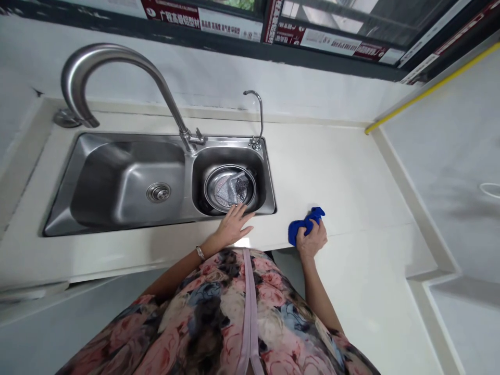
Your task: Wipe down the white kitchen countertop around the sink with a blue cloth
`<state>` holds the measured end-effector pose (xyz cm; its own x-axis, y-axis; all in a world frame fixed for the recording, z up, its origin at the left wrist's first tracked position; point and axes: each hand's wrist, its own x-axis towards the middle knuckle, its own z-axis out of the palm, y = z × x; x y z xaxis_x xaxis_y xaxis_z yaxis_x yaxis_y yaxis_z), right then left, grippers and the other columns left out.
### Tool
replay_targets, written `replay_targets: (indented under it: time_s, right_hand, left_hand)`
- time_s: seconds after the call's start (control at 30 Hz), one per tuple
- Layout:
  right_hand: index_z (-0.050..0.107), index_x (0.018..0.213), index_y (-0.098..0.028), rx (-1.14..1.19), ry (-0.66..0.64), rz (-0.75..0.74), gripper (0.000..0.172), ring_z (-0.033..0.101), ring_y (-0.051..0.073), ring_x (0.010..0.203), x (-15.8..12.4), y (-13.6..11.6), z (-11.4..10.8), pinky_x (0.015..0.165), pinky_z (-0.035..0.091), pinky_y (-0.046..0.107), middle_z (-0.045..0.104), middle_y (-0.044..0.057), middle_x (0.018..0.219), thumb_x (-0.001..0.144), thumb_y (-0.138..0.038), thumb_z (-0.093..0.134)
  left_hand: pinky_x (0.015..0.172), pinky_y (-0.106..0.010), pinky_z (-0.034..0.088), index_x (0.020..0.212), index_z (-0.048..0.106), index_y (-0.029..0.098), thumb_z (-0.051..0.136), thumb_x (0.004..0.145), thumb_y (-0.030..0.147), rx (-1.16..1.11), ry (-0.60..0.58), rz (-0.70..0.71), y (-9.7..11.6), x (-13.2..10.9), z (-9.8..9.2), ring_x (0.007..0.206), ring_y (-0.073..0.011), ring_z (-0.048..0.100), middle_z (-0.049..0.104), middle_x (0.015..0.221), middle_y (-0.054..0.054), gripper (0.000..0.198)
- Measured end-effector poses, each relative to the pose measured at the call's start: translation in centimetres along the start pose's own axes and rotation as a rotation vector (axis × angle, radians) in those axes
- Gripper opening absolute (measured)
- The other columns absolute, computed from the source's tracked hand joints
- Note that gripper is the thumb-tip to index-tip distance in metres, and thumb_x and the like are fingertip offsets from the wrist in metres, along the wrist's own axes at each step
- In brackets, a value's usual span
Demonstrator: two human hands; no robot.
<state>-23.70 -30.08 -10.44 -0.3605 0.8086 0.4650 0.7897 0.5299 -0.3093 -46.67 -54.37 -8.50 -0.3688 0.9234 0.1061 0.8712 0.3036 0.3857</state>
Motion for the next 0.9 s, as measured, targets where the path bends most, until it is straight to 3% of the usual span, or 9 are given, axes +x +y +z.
replay_targets:
  time_s: [0.13,0.3,0.47,0.73,0.8,0.9]
  right_hand:
    - [0.069,0.127,-0.019,0.008,-0.026,0.004,0.047,0.058,0.04,0.133,0.0,-0.1,-0.1,0.11,0.046,0.061,0.062,0.018,0.148,0.088,-0.037,0.049]
    - [0.068,0.127,-0.019,0.021,-0.029,0.012,0.047,0.057,0.039,0.134,0.1,-0.1,0.0,0.111,0.044,0.061,0.061,0.019,0.148,0.087,-0.036,0.049]
    - [0.068,0.127,-0.019,0.02,-0.027,0.01,0.047,0.057,0.04,0.133,0.1,0.0,0.0,0.11,0.045,0.062,0.061,0.02,0.147,0.086,-0.034,0.049]
    - [0.069,0.126,-0.018,0.008,-0.005,0.002,0.047,0.058,0.04,0.132,-0.1,-0.2,0.1,0.11,0.046,0.062,0.062,0.02,0.146,0.086,-0.033,0.051]
    - [0.068,0.126,-0.018,0.004,-0.012,0.004,0.046,0.058,0.04,0.132,0.0,0.0,0.1,0.109,0.047,0.063,0.061,0.02,0.146,0.086,-0.032,0.051]
    - [0.067,0.127,-0.019,-0.018,-0.012,0.0,0.046,0.057,0.039,0.132,0.1,0.0,0.1,0.109,0.047,0.063,0.061,0.02,0.147,0.087,-0.032,0.05]
  left_hand:
    - [0.131,-0.063,0.033,0.136,0.073,0.019,0.053,0.107,0.042,-0.001,0.069,-0.199,-1.8,-0.1,-0.1,0.156,-0.0368,0.044,0.058,0.159,-0.018,0.042]
    - [0.125,-0.064,0.041,0.129,0.076,0.017,0.05,0.106,0.031,-0.008,0.152,-0.391,-4.5,-1.1,-0.8,0.15,-0.0381,0.051,0.065,0.15,-0.019,0.038]
    - [0.122,-0.049,0.047,0.124,0.077,0.014,0.045,0.107,0.024,-0.052,0.101,-0.317,-4.8,-1.5,-1.0,0.143,-0.0306,0.059,0.071,0.142,-0.017,0.038]
    - [0.108,-0.043,0.053,0.102,0.078,0.019,0.048,0.108,0.024,-0.058,-0.018,-0.19,-3.7,-1.6,-2.1,0.111,-0.0253,0.074,0.082,0.114,-0.012,0.031]
    - [0.102,-0.04,0.054,0.104,0.078,0.018,0.045,0.109,0.026,-0.061,-0.044,-0.2,-3.4,-1.6,-2.5,0.106,-0.025,0.076,0.082,0.111,-0.012,0.034]
    - [0.101,-0.039,0.055,0.122,0.076,0.017,0.047,0.11,0.034,-0.072,-0.065,-0.216,-3.1,-1.5,-2.9,0.11,-0.0263,0.075,0.081,0.119,-0.012,0.036]
